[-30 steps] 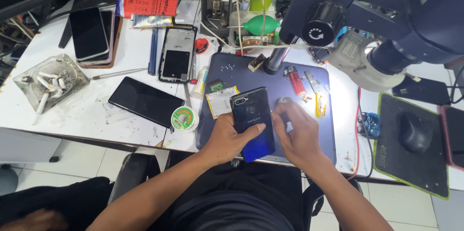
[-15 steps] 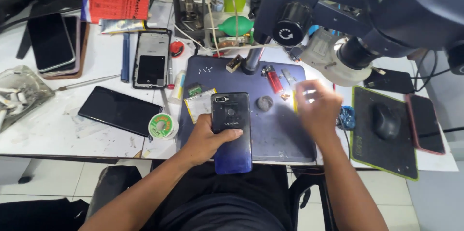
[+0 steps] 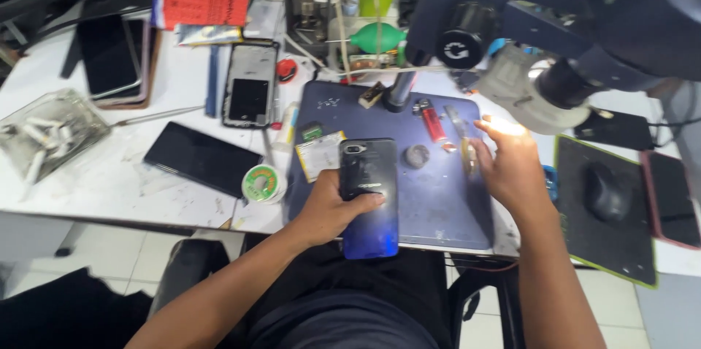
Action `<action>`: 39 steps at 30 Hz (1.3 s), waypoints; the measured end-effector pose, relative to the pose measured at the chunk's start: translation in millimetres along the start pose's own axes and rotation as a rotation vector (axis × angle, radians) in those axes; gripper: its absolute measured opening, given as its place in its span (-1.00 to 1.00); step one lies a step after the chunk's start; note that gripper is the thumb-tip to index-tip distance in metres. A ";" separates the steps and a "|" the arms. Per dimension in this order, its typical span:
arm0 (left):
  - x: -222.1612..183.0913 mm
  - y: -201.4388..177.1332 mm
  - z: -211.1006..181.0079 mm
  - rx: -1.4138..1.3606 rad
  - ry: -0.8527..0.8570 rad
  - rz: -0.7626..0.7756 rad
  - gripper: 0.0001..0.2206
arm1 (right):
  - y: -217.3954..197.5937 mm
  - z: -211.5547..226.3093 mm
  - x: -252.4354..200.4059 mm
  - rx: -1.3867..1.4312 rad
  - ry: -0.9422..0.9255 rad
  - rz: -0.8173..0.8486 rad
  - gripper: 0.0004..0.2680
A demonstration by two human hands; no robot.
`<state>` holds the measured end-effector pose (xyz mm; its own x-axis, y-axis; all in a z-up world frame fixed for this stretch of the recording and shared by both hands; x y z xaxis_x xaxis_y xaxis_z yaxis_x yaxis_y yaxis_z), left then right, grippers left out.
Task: Disassembling a mobile phone to access and manipulate internal components using specialized tools.
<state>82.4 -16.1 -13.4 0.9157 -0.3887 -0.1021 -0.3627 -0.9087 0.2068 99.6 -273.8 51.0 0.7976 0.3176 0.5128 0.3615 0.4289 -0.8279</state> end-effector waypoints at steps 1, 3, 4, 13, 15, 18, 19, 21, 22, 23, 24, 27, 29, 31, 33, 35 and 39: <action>-1.1 0.2 -2.2 0.000 0.017 0.007 -0.85 | -0.9 8.0 -2.4 0.065 0.039 -0.062 -0.78; -7.5 -1.1 -3.7 -0.009 0.003 -0.008 -0.85 | 3.5 57.5 3.2 0.265 0.058 -0.074 -0.82; -10.0 0.3 -4.5 -0.020 -0.007 -0.008 -0.84 | 4.8 80.6 5.0 0.450 0.085 -0.088 -0.87; -20.8 5.4 -18.3 0.032 0.042 -0.044 -0.84 | 17.1 108.2 1.6 0.362 -0.045 -0.140 -0.86; -22.5 4.5 -12.4 0.022 0.049 -0.046 -0.85 | 19.1 111.9 0.3 0.304 -0.098 -0.164 -0.87; -22.1 5.0 -7.7 0.017 0.060 -0.041 -0.87 | 20.5 113.5 -4.0 0.207 -0.168 -0.216 -0.91; -22.0 4.9 -6.7 0.023 0.062 -0.042 -0.88 | 20.8 113.7 -5.5 0.174 -0.192 -0.242 -0.93; -24.0 4.7 -3.5 -0.001 0.060 -0.040 -0.88 | 19.8 113.8 -6.5 0.188 -0.216 -0.266 -0.93; -24.4 4.6 -1.9 -0.024 0.057 -0.037 -0.87 | 18.3 114.0 -6.7 0.202 -0.239 -0.291 -0.93; -22.9 4.0 -7.7 -0.023 0.063 -0.037 -0.87 | 13.8 116.5 -1.1 0.200 -0.243 -0.294 -0.93; -21.4 3.5 -13.6 -0.023 0.073 -0.036 -0.87 | 12.9 113.9 5.1 0.318 -0.184 -0.271 -0.92; -22.4 4.2 -16.8 -0.031 0.074 -0.033 -0.86 | 9.2 116.1 7.1 0.515 -0.045 -0.201 -0.91; -21.6 4.0 -14.3 -0.035 0.074 -0.030 -0.86 | 11.7 114.1 8.2 0.591 0.028 -0.163 -0.90; -21.0 3.7 -8.8 -0.036 0.066 -0.033 -0.87 | 9.6 115.2 11.4 0.466 -0.055 -0.188 -0.91; -19.1 3.2 2.5 -0.033 0.044 -0.027 -0.87 | 13.9 112.2 6.4 0.427 -0.082 -0.209 -0.92; -17.8 3.9 -3.6 -0.028 0.026 -0.021 -0.87 | 16.0 110.1 3.3 0.386 -0.111 -0.232 -0.92; -12.1 1.3 -2.2 -0.055 -0.008 0.024 -0.85 | 34.9 88.5 -2.6 0.730 0.167 -0.150 -0.92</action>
<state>71.2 -12.3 -9.7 0.9052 -0.4121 -0.1043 -0.3746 -0.8893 0.2625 67.5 -184.8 40.8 0.8484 0.1047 0.5189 0.1072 0.9259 -0.3621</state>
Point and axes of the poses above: each hand's wrist, its own x-axis towards the middle knuckle, its own y-axis out of the palm, z = x × y, the point moved 7 cm from there along x, towards the middle knuckle, and after that the axes turned 13 degrees about -y, right-handed, at the moved point
